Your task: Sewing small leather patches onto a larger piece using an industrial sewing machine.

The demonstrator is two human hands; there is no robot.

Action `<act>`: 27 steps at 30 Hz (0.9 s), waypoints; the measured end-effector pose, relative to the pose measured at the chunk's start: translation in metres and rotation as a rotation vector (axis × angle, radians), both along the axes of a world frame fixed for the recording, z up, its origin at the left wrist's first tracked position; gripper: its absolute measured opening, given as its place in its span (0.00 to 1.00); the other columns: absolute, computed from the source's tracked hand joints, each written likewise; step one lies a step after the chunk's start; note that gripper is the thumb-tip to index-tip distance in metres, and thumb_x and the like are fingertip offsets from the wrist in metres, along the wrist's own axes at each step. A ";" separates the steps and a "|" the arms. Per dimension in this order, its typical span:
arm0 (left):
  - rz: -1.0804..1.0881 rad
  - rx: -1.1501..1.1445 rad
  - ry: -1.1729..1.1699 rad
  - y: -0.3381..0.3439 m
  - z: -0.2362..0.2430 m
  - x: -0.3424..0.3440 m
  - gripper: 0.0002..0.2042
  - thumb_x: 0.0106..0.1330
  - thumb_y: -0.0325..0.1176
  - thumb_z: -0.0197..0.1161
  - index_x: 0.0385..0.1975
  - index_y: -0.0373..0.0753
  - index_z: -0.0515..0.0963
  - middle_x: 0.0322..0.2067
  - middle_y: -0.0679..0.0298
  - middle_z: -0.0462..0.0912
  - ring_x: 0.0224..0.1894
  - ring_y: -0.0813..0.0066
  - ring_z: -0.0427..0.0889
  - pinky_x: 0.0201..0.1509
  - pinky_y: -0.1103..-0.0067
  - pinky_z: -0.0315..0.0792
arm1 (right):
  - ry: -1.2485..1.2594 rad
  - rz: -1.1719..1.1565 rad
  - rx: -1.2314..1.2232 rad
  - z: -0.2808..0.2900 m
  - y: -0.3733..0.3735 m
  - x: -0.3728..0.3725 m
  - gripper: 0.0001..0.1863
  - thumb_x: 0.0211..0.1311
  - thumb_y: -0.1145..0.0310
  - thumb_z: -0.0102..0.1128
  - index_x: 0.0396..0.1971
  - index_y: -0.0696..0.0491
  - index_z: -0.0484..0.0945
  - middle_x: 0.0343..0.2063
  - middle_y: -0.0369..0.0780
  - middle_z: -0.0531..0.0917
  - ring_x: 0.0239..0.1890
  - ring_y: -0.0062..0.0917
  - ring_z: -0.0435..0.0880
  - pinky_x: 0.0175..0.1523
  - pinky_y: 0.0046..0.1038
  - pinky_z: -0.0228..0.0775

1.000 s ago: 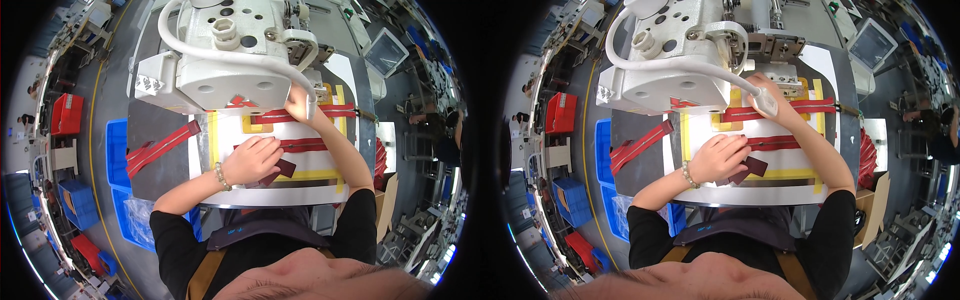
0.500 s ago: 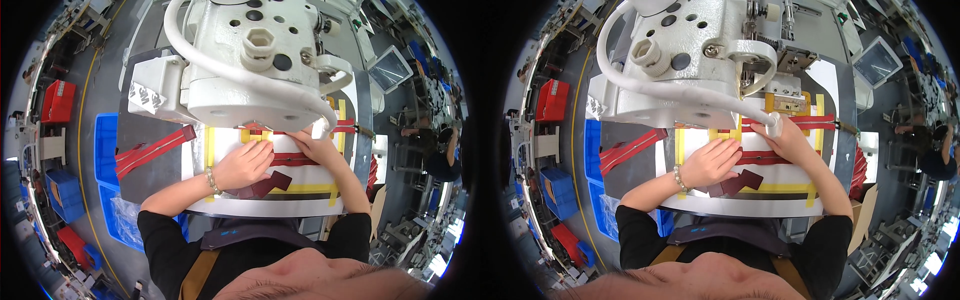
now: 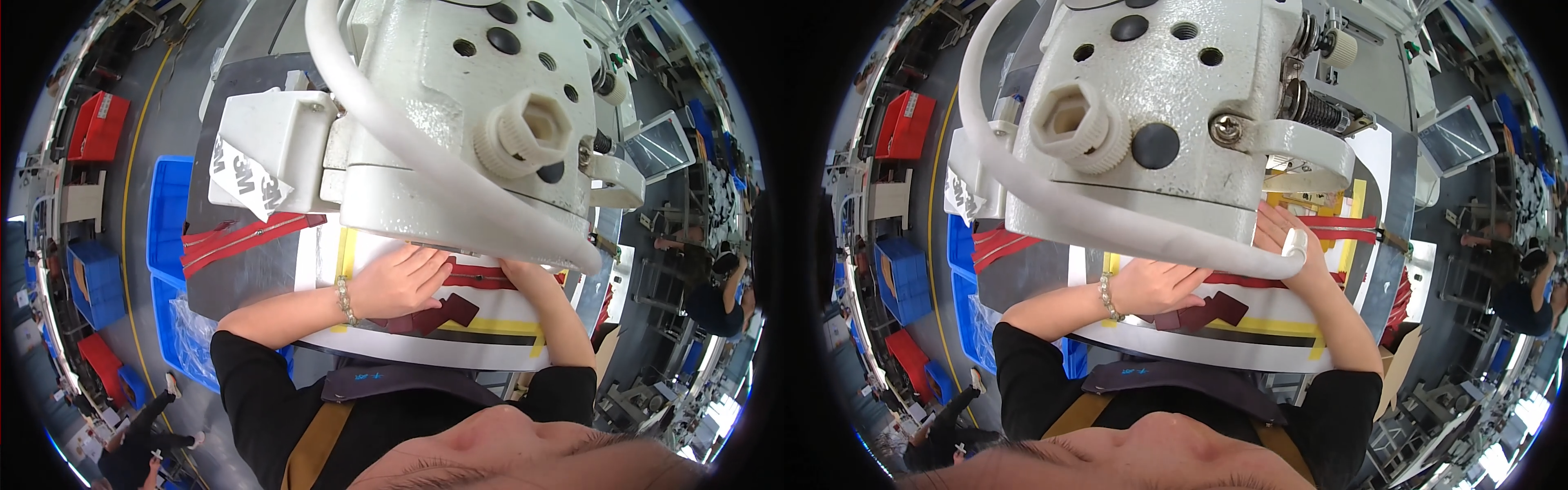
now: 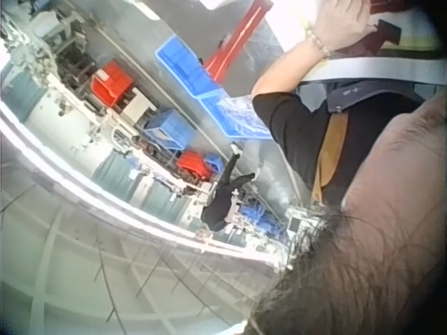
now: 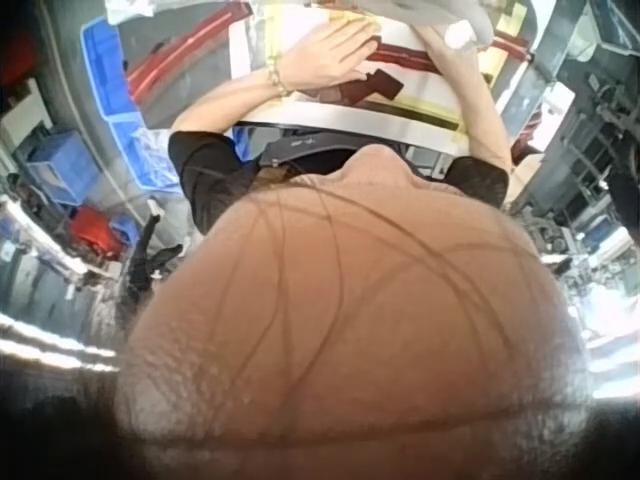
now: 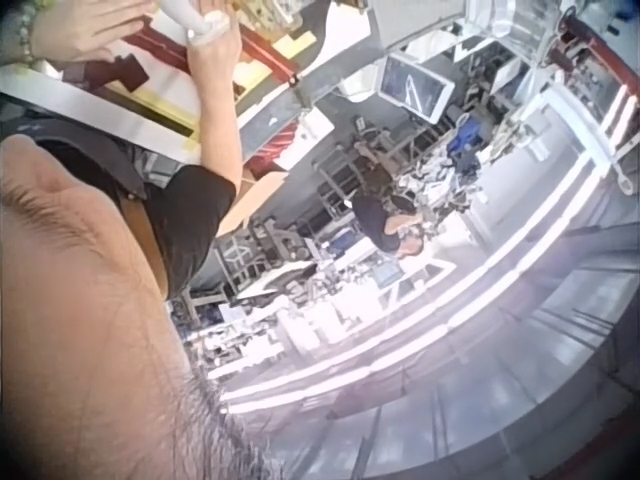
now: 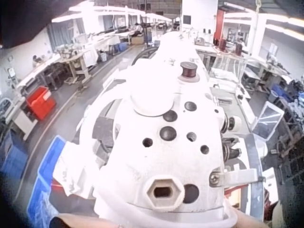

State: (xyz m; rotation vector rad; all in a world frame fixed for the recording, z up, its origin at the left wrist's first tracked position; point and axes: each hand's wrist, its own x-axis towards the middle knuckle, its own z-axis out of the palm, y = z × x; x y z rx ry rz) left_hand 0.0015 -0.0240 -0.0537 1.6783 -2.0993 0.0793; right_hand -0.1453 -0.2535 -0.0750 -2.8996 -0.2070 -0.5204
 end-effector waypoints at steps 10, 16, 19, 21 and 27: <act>-0.032 0.155 0.173 0.007 -0.015 -0.003 0.23 0.64 0.46 0.59 0.50 0.32 0.74 0.47 0.58 0.79 0.50 0.72 0.78 0.55 0.78 0.72 | 0.077 0.017 0.010 0.017 0.004 -0.003 0.19 0.48 0.71 0.54 0.44 0.56 0.79 0.49 0.43 0.81 0.55 0.35 0.79 0.59 0.38 0.72; 0.042 0.136 0.166 0.024 -0.070 -0.024 0.25 0.62 0.47 0.60 0.52 0.34 0.75 0.53 0.55 0.77 0.56 0.62 0.75 0.61 0.72 0.67 | -0.046 -0.011 0.026 0.020 0.008 0.002 0.22 0.48 0.71 0.54 0.47 0.56 0.79 0.49 0.43 0.81 0.55 0.32 0.80 0.58 0.35 0.74; 0.047 0.071 0.026 0.004 -0.021 -0.004 0.25 0.61 0.48 0.61 0.51 0.35 0.76 0.52 0.55 0.77 0.55 0.61 0.76 0.60 0.71 0.67 | -0.002 -0.020 0.035 0.021 0.007 0.002 0.21 0.48 0.71 0.55 0.47 0.56 0.79 0.49 0.42 0.81 0.53 0.32 0.80 0.56 0.34 0.74; 0.039 0.021 -0.110 -0.004 0.000 0.002 0.24 0.61 0.49 0.61 0.51 0.36 0.77 0.50 0.57 0.79 0.53 0.63 0.77 0.57 0.71 0.68 | -0.025 -0.015 0.092 0.018 0.007 0.001 0.21 0.47 0.71 0.56 0.46 0.56 0.79 0.47 0.42 0.82 0.50 0.31 0.81 0.55 0.33 0.75; 0.062 -0.063 -0.121 0.001 -0.010 0.000 0.25 0.60 0.50 0.61 0.49 0.37 0.78 0.47 0.60 0.81 0.49 0.67 0.79 0.53 0.71 0.70 | 0.026 -0.017 0.126 0.026 0.008 0.001 0.22 0.46 0.70 0.58 0.46 0.57 0.79 0.45 0.41 0.82 0.48 0.30 0.82 0.52 0.32 0.75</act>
